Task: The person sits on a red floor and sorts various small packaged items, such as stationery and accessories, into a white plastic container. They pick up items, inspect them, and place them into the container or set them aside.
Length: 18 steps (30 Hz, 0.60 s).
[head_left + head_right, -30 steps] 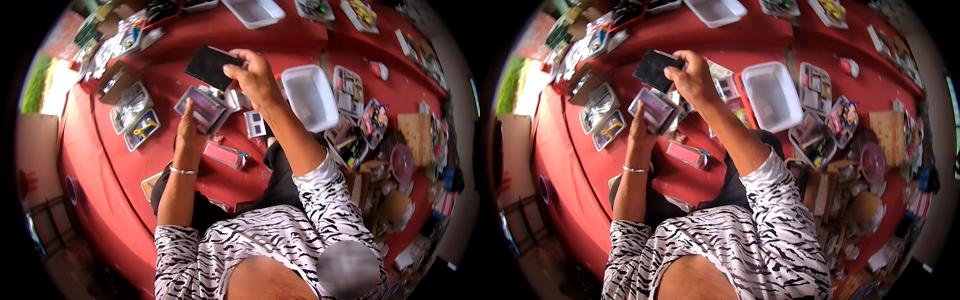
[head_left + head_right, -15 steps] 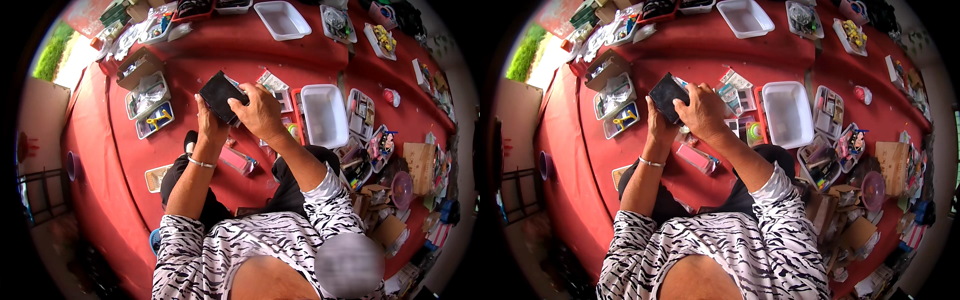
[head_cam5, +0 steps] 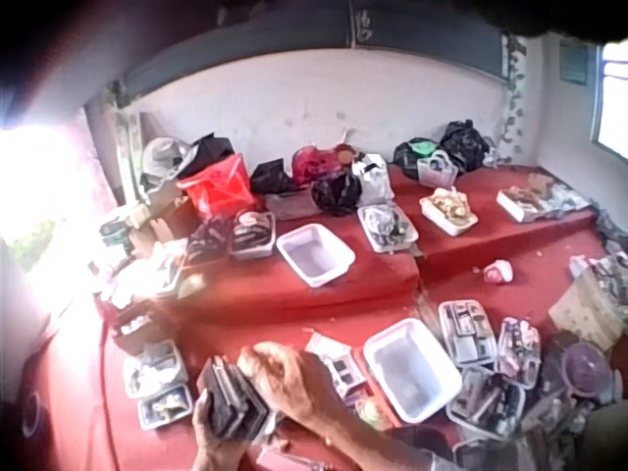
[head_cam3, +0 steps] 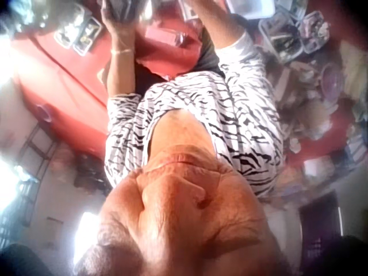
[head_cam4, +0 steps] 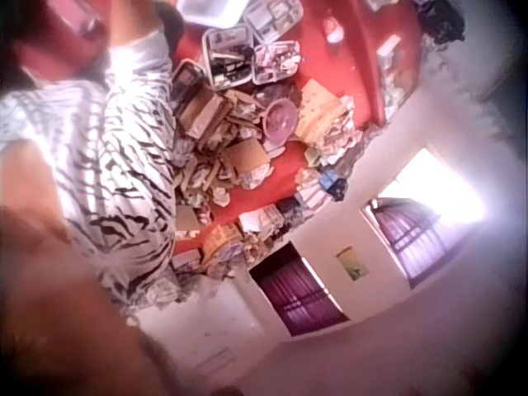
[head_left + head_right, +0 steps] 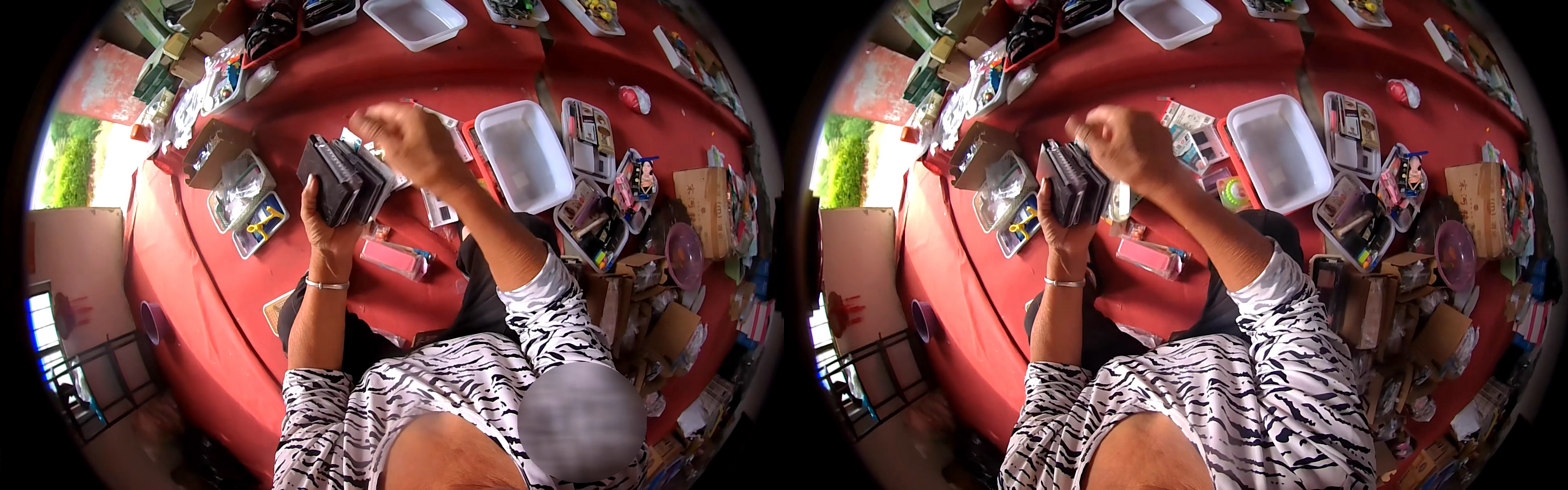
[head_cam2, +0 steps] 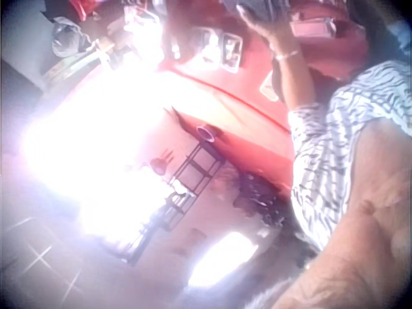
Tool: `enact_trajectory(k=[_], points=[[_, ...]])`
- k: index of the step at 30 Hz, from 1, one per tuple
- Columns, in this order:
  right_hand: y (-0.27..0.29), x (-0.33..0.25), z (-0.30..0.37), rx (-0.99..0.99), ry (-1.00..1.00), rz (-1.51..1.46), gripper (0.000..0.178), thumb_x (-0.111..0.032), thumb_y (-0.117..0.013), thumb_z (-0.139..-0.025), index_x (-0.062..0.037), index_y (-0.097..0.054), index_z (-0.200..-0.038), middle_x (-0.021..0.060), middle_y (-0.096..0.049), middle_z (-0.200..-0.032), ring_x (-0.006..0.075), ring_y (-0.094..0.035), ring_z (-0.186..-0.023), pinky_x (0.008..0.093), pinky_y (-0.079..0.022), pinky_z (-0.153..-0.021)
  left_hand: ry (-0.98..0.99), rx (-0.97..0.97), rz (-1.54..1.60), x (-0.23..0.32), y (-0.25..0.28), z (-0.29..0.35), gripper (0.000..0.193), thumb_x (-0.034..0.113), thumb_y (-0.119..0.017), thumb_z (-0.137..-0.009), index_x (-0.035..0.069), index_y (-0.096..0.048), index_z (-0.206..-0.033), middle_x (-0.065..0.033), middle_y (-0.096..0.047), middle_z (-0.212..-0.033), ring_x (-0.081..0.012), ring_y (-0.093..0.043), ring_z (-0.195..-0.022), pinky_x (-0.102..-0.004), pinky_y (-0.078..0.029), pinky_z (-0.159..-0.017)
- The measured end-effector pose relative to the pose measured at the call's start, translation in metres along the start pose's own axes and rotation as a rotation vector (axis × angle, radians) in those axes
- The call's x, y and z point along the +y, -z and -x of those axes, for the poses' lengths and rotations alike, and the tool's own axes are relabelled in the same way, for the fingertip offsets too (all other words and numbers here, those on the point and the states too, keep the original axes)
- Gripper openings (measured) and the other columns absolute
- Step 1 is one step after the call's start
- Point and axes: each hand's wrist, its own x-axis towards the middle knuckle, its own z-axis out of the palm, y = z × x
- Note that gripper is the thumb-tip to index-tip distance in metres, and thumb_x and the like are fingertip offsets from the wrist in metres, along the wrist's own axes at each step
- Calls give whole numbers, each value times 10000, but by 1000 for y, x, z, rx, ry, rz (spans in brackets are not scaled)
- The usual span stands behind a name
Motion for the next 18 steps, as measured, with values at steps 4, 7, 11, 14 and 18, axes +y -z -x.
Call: enact_trajectory(k=[4, 7, 11, 14, 18], points=[[3, 8, -10, 6, -86, -635, 662, -518, -448, -860, 25, -432, -1238, 149, -544, -1162, 206, -513, -1069, 259, -343, -933, 58, -34, 95, -8, 3, -3, 534, 348, -592, -780, 79, -468, -1225, -119, -519, -1201, -279, -472, -1128, -446, -336, -996], [-12, 11, -7, -174, -222, -803, 728, -572, -418, -847, 26, -396, -1261, 150, -486, -1185, 198, -454, -1106, 284, -329, -946, 111, -83, 92, -19, 8, -3, 575, 419, -586, -773, 81, -469, -1223, -136, -526, -1184, -298, -484, -1109, -466, -355, -977], [-20, 13, -7, -285, -222, -797, 510, -437, -527, -847, 20, -542, -1071, 19, -582, -792, 75, -549, -749, 235, -446, -728, 147, -34, 158, -30, 13, 4, 620, 497, -578, -759, 78, -478, -1205, -147, -548, -1144, -316, -528, -1043, -490, -388, -941], [-22, 16, -6, -232, -99, -552, 283, -273, -588, -823, 4, -612, -874, 9, -590, -680, 108, -561, -619, 264, -470, -619, 152, -10, 97, -35, 7, 8, 597, 479, -583, -757, 73, -490, -1185, -136, -573, -1102, -318, -550, -1003, -489, -396, -933], [-25, 20, -3, -42, 11, -196, 301, -303, -586, -821, -4, -621, -807, 25, -598, -682, 76, -552, -646, 244, -451, -621, 166, -51, 120, -40, 7, 8, 513, 397, -587, -766, 38, -527, -1128, -159, -582, -1082, -330, -557, -1004, -505, -411, -920]])
